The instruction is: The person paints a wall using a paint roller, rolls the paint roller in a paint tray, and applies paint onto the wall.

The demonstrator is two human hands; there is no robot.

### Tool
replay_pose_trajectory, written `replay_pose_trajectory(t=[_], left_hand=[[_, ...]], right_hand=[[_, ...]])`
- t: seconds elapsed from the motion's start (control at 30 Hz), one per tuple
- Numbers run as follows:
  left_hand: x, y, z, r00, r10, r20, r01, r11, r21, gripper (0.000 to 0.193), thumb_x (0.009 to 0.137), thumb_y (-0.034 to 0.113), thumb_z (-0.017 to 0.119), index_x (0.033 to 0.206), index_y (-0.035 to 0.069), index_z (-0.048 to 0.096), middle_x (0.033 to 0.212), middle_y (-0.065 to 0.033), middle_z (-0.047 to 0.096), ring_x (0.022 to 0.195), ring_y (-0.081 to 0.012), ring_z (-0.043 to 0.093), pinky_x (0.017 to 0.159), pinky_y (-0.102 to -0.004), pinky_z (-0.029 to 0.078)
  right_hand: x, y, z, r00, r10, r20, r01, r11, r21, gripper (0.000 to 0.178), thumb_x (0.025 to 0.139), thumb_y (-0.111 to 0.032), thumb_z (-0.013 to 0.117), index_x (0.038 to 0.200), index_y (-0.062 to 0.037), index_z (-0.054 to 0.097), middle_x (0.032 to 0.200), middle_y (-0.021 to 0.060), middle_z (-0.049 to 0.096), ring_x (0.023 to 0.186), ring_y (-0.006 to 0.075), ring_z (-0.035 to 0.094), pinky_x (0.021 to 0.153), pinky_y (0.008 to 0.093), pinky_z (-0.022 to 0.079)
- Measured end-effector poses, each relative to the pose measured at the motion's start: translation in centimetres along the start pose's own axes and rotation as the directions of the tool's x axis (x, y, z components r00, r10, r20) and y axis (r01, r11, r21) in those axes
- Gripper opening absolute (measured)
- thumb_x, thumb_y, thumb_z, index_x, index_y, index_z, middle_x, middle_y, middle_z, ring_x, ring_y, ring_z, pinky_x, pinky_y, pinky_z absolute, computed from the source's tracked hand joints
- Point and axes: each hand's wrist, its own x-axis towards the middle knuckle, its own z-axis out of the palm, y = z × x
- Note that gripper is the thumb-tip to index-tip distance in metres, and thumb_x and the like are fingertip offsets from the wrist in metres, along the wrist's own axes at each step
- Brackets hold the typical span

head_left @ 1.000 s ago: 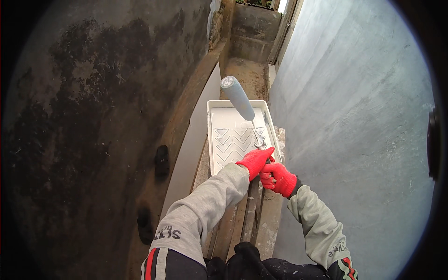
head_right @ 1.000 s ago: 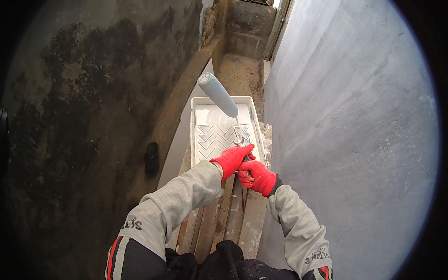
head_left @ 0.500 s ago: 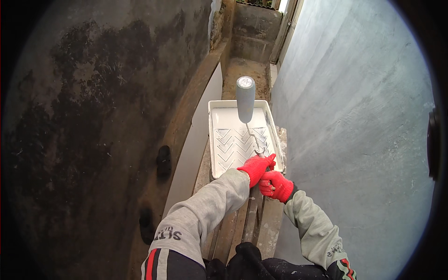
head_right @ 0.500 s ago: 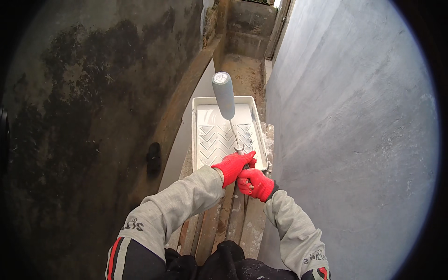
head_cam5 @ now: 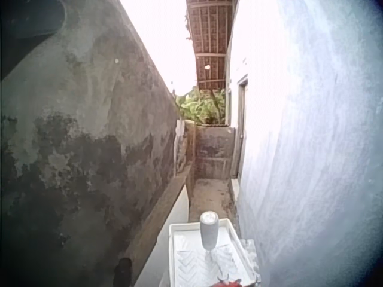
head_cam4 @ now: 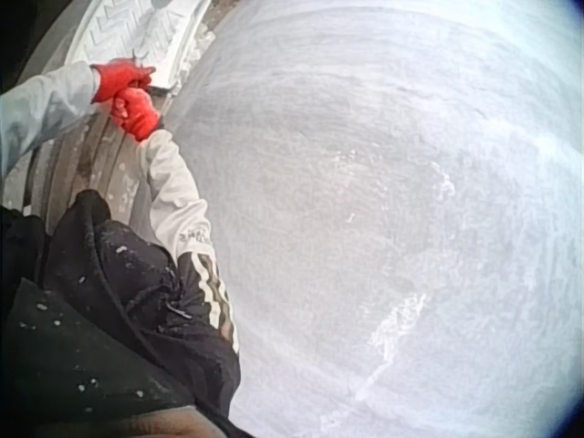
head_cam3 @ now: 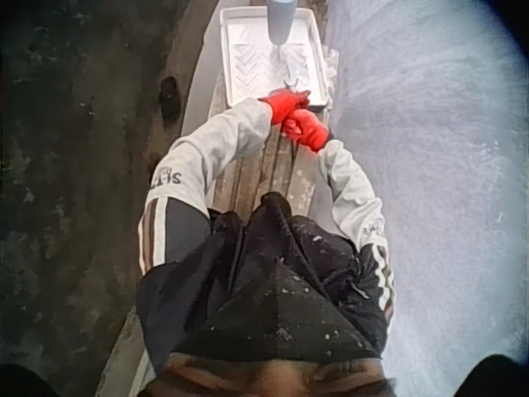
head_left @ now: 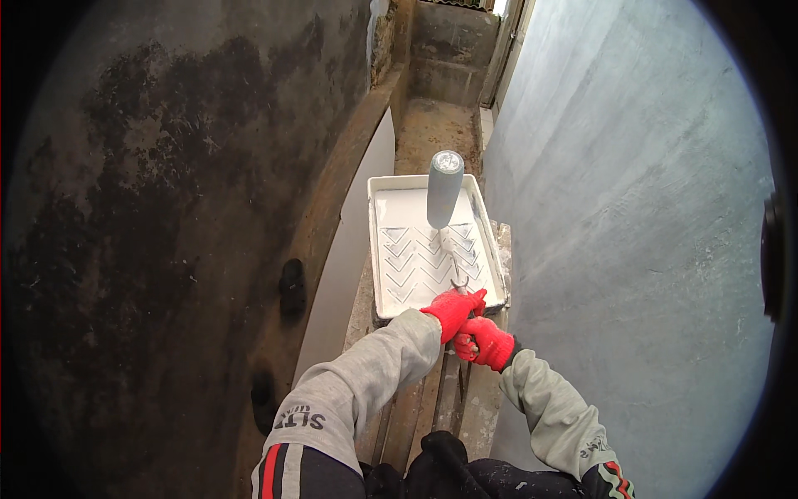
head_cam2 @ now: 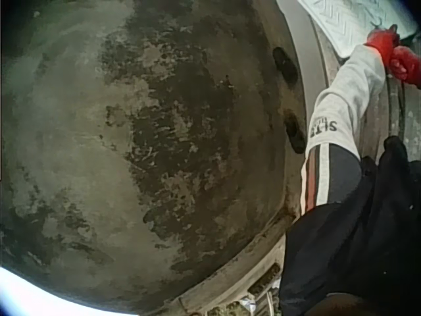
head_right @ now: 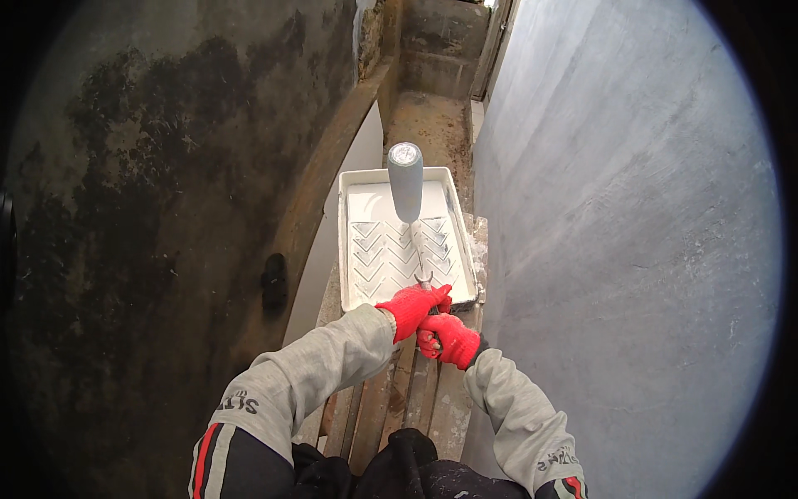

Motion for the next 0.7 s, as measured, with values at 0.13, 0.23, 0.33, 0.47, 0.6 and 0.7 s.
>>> replay_pose_trajectory(t=[0.13,0.23,0.33,0.47,0.6,0.7], left_hand=[[-0.2,0.2,-0.1,1.000,-0.011,-0.010,0.012,1.000,0.027,0.055,0.099,0.050,0.046,0.083,0.003,0.067,0.083,-0.0126,0.067,0.080,-0.0246,0.061,0.080,-0.0364,0.045],[-0.5,0.2,0.1,1.000,-0.017,-0.023,0.018,0.999,0.047,0.055,0.099,0.051,0.045,0.084,0.003,0.068,0.084,-0.0127,0.068,0.080,-0.0257,0.062,0.080,-0.0365,0.046],[-0.5,0.0,0.1,0.999,-0.038,-0.015,0.039,0.999,0.028,0.056,0.099,0.051,0.044,0.086,0.003,0.069,0.087,-0.0126,0.070,0.082,-0.0258,0.064,0.080,-0.0367,0.047],[-0.2,-0.2,0.0,1.000,-0.019,0.007,0.018,0.997,0.077,0.057,0.100,0.052,0.043,0.089,0.003,0.070,0.089,-0.0122,0.071,0.082,-0.0250,0.065,0.080,-0.0368,0.048],[-0.1,-0.2,0.2,0.999,-0.037,-0.003,0.037,0.999,0.034,0.057,0.100,0.051,0.042,0.090,0.003,0.071,0.087,-0.0117,0.071,0.080,-0.0238,0.065,0.079,-0.0371,0.048],[-0.1,-0.2,0.4,0.998,-0.065,-0.009,0.065,0.998,-0.017,0.057,0.100,0.051,0.042,0.088,0.003,0.070,0.086,-0.0115,0.071,0.079,-0.0231,0.065,0.078,-0.0372,0.048]], right_hand=[[0.0,0.1,0.1,1.000,0.011,0.010,-0.011,1.000,-0.001,0.035,0.092,-0.022,0.055,0.061,-0.0132,0.041,0.053,0.0003,0.040,0.042,0.0138,0.037,0.045,0.0305,0.032],[-0.1,0.1,0.3,1.000,0.008,-0.011,-0.009,1.000,-0.030,0.034,0.092,-0.023,0.055,0.062,-0.0129,0.042,0.054,0.0003,0.041,0.043,0.0140,0.038,0.046,0.0308,0.033],[-0.2,0.2,0.3,0.999,0.009,-0.052,-0.011,1.000,-0.028,0.033,0.092,-0.023,0.054,0.063,-0.0125,0.042,0.055,0.0004,0.042,0.043,0.0141,0.039,0.046,0.0309,0.033],[0.2,0.5,-0.1,1.000,0.012,-0.019,-0.011,1.000,0.008,0.032,0.092,-0.023,0.054,0.064,-0.0121,0.043,0.056,0.0006,0.044,0.043,0.0141,0.040,0.045,0.0312,0.033],[0.7,0.9,-0.5,1.000,0.019,0.002,-0.019,0.999,0.034,0.034,0.092,-0.026,0.054,0.063,-0.0123,0.044,0.053,0.0011,0.043,0.042,0.0148,0.040,0.045,0.0312,0.034],[0.7,1.0,-0.5,1.000,-0.001,-0.013,0.001,1.000,0.019,0.038,0.093,-0.032,0.055,0.062,-0.0125,0.046,0.049,0.0022,0.043,0.040,0.0157,0.040,0.043,0.0311,0.034]])
